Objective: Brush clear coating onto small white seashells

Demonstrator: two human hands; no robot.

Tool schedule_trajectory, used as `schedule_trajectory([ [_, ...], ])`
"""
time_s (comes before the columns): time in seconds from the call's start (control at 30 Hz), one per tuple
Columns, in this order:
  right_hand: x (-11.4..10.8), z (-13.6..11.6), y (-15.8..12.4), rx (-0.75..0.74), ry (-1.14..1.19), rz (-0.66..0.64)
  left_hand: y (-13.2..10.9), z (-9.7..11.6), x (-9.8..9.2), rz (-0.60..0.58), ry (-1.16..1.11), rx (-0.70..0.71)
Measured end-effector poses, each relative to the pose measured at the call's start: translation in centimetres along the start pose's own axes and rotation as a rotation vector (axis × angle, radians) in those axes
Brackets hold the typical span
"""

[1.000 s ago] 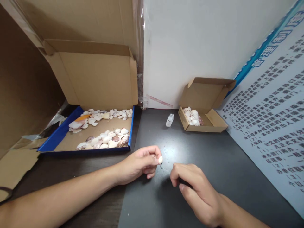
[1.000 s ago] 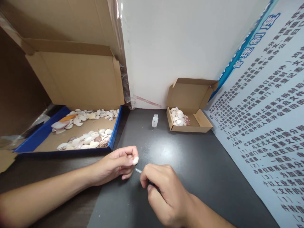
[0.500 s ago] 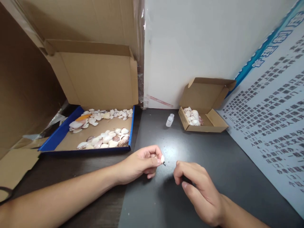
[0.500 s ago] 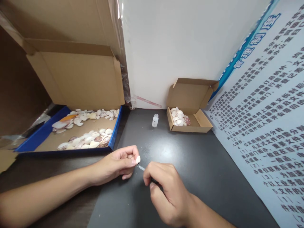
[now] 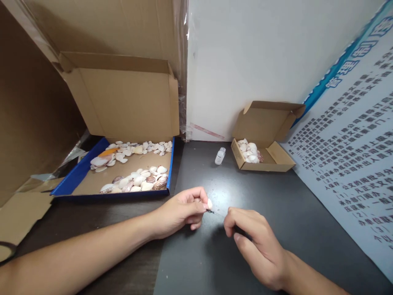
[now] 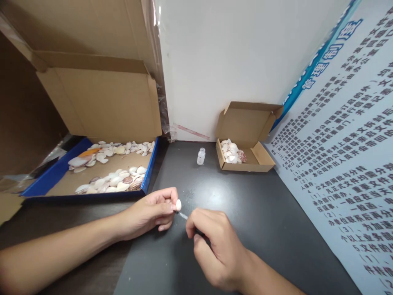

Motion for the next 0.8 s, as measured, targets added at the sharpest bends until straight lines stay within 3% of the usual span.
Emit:
schedule_trajectory([
  [0.17,-0.34,0.77,-0.15,0.170,-0.075,0.043,-0.05,0.03,0.02,0.004,0.007,-0.008],
  [0.33,-0.35,0.41,0.04,0.031,-0.011,0.020,0.06,-0.10,0.00,-0.025,0.054,-0.014],
  [0.47,-0.62,0.93,0.09,0.132,-0.050,0.052,0.05,-0.12,0.02,-0.034,0.061,-0.003],
  [0.63,-0.52,0.56,0.22,0.035,-0.012,0.022,0.03,-0.13,0.04,-0.045,0.071,0.003],
  [0.8,-0.63,0.67,-0.06,0.111,-0.044,0.057,0.03,-0.11,0.00,-0.051,0.087,0.011],
])
Point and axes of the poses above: each hand's wrist, its own y-axis towards the middle knuckle, its own x-axis out of the palm, z = x × y, the point moved 3 cm from there along y, towards the middle knuckle, and after that the axes turned 12 degrees about -x, right-handed, at the moved point
